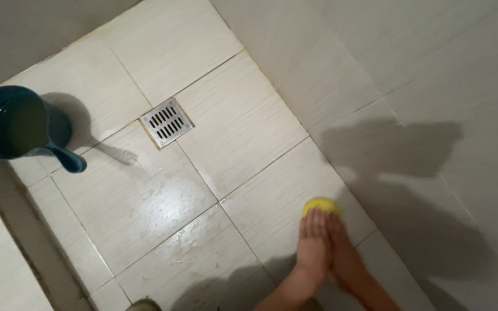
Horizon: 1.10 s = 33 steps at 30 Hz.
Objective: The person scrubs the tiled bathroom floor using a yellow sponge. They repeatedly dip the sponge into a blue plastic scoop filled with water to wet it, then scrub the floor tiles and the area around the drain. The person moves the scoop aside to reach different sections of the floor.
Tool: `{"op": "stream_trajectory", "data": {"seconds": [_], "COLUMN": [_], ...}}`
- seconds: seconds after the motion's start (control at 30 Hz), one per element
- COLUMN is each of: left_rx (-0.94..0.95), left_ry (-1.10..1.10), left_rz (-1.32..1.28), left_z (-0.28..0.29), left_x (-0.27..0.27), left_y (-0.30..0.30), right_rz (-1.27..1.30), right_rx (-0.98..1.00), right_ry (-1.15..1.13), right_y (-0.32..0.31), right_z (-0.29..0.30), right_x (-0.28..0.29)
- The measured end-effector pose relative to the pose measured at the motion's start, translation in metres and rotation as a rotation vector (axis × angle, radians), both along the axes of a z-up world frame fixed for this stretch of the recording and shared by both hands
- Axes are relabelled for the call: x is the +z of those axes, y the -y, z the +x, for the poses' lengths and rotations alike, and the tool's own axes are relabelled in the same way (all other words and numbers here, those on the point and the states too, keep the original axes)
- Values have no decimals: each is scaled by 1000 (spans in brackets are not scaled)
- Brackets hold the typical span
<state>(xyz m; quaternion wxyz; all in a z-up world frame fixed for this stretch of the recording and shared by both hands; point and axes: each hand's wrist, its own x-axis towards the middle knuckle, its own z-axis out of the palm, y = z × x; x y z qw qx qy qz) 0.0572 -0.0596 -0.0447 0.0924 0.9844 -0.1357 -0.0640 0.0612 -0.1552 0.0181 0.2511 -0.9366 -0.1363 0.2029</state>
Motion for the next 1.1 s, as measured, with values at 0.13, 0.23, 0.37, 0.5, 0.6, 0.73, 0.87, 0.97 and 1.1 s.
{"op": "stream_trajectory", "data": {"seconds": [0.13, 0.23, 0.37, 0.5, 0.6, 0.73, 0.87, 0.97, 1.1], "left_rx": [84, 119, 70, 129, 214, 127, 74, 127, 195], "left_ry": [145, 245, 56, 228, 300, 20, -168, -139, -118], "left_rz": [20, 90, 100, 71, -156, -47, 97, 107, 74], "left_z": [-32, -18, 46, 145, 218, 285, 295, 263, 159], "left_x": [15, 31, 50, 37, 17, -1, 10, 25, 62], "left_y": [-48, -61, -75, -93, -105, -127, -133, -131, -142], "right_rz": [-208, -373, -167, -195, -467, -256, -350, -470, -525], "right_rx": [206, 297, 219, 264, 395, 324, 347, 446, 563], "right_ry": [278, 590, 369, 339, 491, 280, 268, 356, 321], "right_y": [-28, -53, -65, -83, -89, -103, -116, -120, -135], "right_z": [-28, -11, 53, 152, 225, 286, 286, 262, 182], "right_x": [-32, -7, 9, 9, -14, -28, -3, 9, 22]}}
